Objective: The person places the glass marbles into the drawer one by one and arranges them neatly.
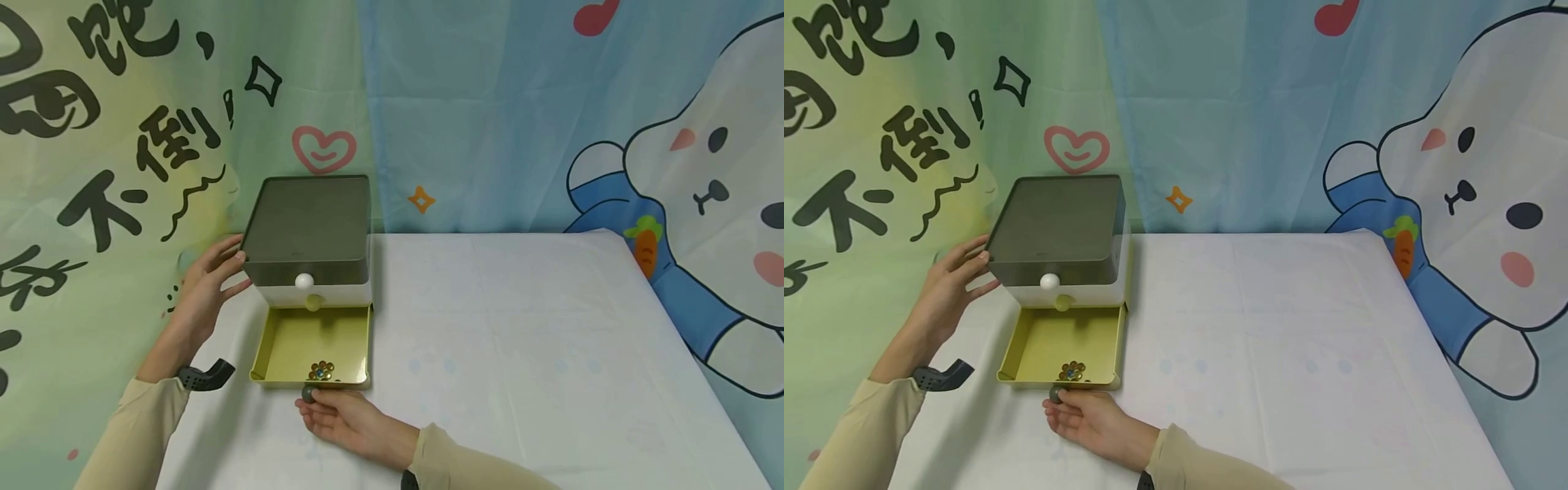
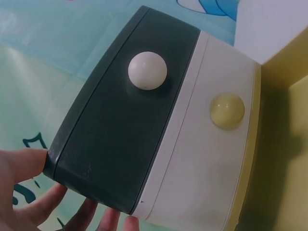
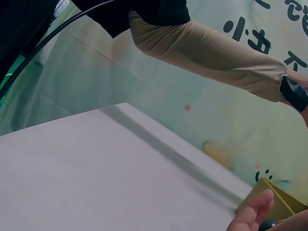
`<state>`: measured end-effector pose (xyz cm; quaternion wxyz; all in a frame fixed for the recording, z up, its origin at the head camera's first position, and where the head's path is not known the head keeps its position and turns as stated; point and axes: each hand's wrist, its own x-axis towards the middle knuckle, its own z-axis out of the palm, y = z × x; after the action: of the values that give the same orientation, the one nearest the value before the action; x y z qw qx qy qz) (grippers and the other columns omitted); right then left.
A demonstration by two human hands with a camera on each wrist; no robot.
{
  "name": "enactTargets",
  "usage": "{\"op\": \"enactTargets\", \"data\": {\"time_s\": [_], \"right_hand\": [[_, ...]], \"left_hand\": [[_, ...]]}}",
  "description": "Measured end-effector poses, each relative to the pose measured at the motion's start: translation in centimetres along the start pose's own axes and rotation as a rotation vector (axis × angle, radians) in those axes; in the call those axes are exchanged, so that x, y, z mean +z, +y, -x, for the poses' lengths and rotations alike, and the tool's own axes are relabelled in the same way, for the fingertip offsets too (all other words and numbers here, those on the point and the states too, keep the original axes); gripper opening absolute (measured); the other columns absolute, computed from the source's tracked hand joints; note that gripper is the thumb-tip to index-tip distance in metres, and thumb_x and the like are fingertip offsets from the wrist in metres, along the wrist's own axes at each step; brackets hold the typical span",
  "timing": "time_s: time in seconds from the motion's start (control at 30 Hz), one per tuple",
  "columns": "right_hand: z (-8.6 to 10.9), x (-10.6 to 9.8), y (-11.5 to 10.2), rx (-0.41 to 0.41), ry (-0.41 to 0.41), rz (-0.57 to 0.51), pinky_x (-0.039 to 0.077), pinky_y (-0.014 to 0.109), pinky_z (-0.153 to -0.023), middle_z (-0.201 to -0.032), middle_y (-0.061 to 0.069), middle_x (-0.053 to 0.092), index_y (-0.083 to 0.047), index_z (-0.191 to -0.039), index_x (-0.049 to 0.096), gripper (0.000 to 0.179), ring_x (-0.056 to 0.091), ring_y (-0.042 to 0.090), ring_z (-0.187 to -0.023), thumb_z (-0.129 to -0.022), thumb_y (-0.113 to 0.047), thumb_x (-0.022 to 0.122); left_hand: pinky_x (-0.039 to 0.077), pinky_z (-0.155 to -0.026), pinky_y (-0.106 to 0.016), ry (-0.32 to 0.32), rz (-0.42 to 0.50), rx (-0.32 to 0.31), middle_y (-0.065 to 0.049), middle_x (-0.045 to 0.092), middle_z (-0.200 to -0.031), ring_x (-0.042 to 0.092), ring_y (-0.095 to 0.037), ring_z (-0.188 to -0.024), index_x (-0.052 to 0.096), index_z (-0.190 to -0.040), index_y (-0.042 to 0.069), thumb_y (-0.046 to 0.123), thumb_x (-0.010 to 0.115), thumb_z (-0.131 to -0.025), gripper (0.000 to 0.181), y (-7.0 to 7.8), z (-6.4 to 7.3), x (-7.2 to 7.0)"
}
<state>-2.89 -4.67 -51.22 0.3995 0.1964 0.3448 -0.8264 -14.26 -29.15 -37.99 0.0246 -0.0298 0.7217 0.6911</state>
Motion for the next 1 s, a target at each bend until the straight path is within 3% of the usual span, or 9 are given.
{"op": "enactTargets", "data": {"time_s": [0.3, 0.47, 0.7, 1.0], "right_hand": [[-0.1, 0.5, -0.4, 0.019, 0.013, -0.047, 0.057, 0.022, -0.089, -0.115, 0.02, 0.072, 0.013, -0.131, 0.056, 0.033, 0.07, 0.017, -0.1, -0.105, -0.008, 0.058], [-0.6, 0.9, -1.1, 0.002, 0.028, -0.053, 0.057, 0.02, -0.085, -0.113, 0.02, 0.071, 0.012, -0.131, 0.055, 0.032, 0.068, 0.013, -0.092, -0.106, -0.008, 0.057], [-1.5, 1.4, -2.3, -0.012, 0.053, -0.054, 0.056, 0.021, -0.083, -0.119, 0.023, 0.071, 0.01, -0.132, 0.056, 0.033, 0.069, 0.014, -0.094, -0.106, -0.009, 0.058], [-2.2, 1.7, -3.4, -0.002, 0.067, -0.089, 0.056, 0.02, -0.083, -0.144, 0.033, 0.056, 0.011, -0.139, 0.053, 0.038, 0.067, 0.017, -0.099, -0.106, -0.008, 0.058]], "left_hand": [[0.058, -0.091, -0.02, 0.004, 0.001, 0.0, 0.008, 0.046, -0.144, 0.056, -0.007, -0.119, 0.04, -0.16, 0.017, 0.032, 0.061, -0.106, 0.061, 0.0, 0.0, 0.0], [0.058, -0.092, -0.021, -0.004, -0.002, 0.0, 0.003, 0.043, -0.15, 0.056, -0.007, -0.119, 0.039, -0.16, 0.016, 0.033, 0.061, -0.106, 0.061, 0.1, 0.1, 0.0], [0.058, -0.092, -0.021, -0.012, -0.004, 0.001, 0.008, 0.047, -0.144, 0.057, -0.008, -0.119, 0.038, -0.161, 0.016, 0.032, 0.061, -0.106, 0.062, 0.0, 0.0, -0.1], [0.057, -0.093, -0.02, -0.007, -0.015, -0.021, 0.008, 0.047, -0.145, 0.056, -0.008, -0.121, 0.038, -0.161, 0.018, 0.036, 0.062, -0.105, 0.063, 0.0, -0.1, -0.1]]}}
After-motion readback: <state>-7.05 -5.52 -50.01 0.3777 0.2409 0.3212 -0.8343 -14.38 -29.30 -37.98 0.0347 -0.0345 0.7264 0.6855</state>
